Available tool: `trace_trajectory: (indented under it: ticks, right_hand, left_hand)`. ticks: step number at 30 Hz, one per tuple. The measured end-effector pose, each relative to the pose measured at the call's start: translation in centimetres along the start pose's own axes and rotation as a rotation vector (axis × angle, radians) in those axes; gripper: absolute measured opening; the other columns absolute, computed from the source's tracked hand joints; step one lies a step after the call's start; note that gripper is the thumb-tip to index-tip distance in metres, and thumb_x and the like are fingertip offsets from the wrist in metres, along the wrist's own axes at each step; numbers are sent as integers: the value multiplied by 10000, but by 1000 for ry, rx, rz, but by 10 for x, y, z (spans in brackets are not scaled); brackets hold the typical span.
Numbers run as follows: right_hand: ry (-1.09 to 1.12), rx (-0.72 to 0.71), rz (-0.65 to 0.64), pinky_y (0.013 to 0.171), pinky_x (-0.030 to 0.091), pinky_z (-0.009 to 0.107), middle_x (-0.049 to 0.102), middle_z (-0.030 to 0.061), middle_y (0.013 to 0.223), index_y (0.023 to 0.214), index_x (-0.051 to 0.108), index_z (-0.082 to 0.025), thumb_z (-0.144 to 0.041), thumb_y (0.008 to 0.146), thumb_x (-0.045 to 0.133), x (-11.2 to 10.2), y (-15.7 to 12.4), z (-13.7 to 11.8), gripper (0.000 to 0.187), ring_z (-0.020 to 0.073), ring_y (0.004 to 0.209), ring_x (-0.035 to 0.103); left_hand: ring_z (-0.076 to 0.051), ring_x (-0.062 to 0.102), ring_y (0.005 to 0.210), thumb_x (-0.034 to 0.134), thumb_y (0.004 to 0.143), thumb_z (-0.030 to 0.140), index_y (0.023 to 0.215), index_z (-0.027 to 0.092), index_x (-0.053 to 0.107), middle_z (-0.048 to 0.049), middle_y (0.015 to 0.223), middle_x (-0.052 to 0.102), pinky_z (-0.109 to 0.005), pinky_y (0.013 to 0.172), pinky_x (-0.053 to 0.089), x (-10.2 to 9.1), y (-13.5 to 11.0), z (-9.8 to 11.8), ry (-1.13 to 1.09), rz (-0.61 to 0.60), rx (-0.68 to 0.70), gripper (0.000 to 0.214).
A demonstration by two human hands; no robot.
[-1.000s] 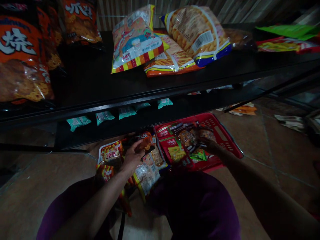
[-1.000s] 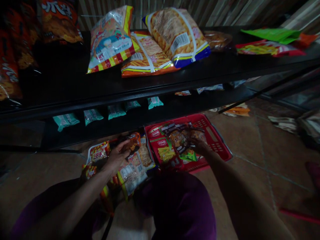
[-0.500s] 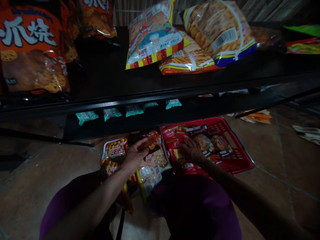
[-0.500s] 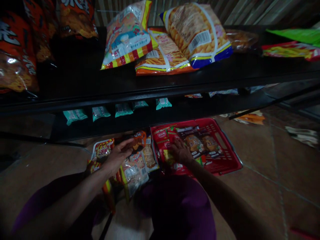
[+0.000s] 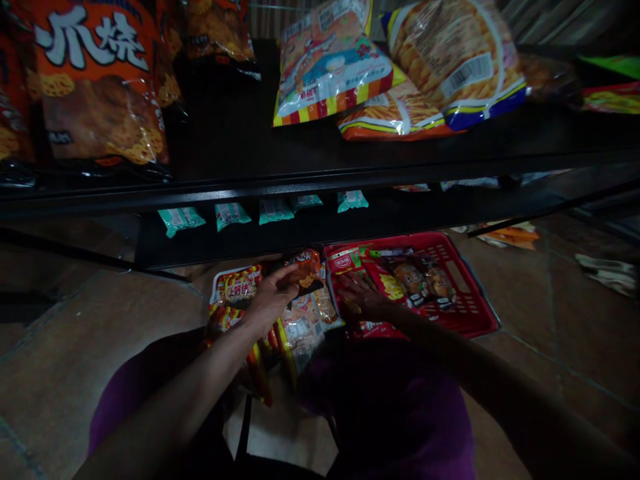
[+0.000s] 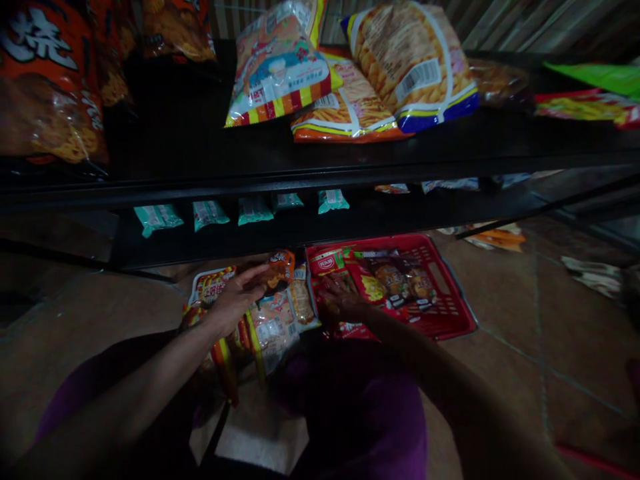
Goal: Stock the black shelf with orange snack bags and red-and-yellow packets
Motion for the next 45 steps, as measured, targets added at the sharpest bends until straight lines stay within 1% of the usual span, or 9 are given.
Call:
trace_trajectory:
  ticks: [6,10,12,15,18,22,27,33,45]
  right_hand:
    - [-38,323,70,1018,284,644,440,148,1449,1146,648,-209,-306,785,547,-31,-18,55,388,381,1395,254]
    - [273,417,155,1030,367,556,591,167,1290,1117,674,-178,-328,773,551,-80,-3,50,394,377,1278,446]
    - [436,422,174,950,473,498,660,136,1181,1130,664,-200,-412,830,493,-105,9,21,405,334,1121,589]
    - [693,224,9,916,520,426,607,55,1291,1314,530,-287,-548,870,445,-122,27,-73,522,278,1143,595]
    - [623,109,18,1075,364,505,319,84,1531,1480,273,-284,-612,757,599,-132,29,-163,858,332,1401,288]
    - [407,181,0,1103,163,644,33,76,1602,1466,304,-315,-448,635,767,-98,29,-221,961,415,1433,-66]
    - [487,224,164,1089,303,557,205,53,1567,1389,423,-305,-172,730,583,-85,41,-200,691,335,1445,137]
    - [803,265,330,1036,406,473,497,58,1368,1367,432,-294,-211,735,537,-106,38,-159,646,272,1267,473]
    - [928,432,602,1043,415,504,453,25,1437,1314,503,-343,-392,770,579,-167,-21,-102,551,307,1361,369]
  left_hand:
    - [-197,611,1097,586,731,62,1131,201,675,-72,1229,635,-342,965,482,-9,-5,24,412,-3,190,432]
    - [-210,578,1148,567,725,55,1084,232,703,-80,1340,549,-332,932,509,-9,-27,44,686,-94,353,422]
    - [-215,560,1173,555,758,89,1108,252,692,-77,1345,544,-343,937,508,-12,-41,53,705,-126,393,409]
    - [-211,547,1194,537,791,129,1133,257,678,-74,1338,546,-358,957,498,-26,-60,71,640,-116,434,391]
    - [-206,549,1192,555,801,178,1125,250,678,-72,1316,556,-368,973,490,-49,-75,89,556,-61,462,354]
    - [-216,533,1212,594,797,256,1124,253,676,-70,1322,548,-384,982,485,-95,-93,96,513,51,476,337]
    - [-246,540,1211,638,767,309,1095,218,687,-97,1321,556,-391,968,495,-150,-123,77,504,144,455,344]
    - [-228,548,1205,652,765,310,1100,250,684,-50,1305,589,-397,1025,455,-188,-152,77,483,221,432,342]
    - [-203,527,1211,571,771,187,1104,226,687,-79,1327,532,-388,1036,435,-154,-102,63,551,196,413,355]
Point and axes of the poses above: each hand's wrist, its own y-axis towards the middle knuckle, its own x-axis out of the palm, z = x × y, the point moved 10 cm from there along y, towards the middle knuckle
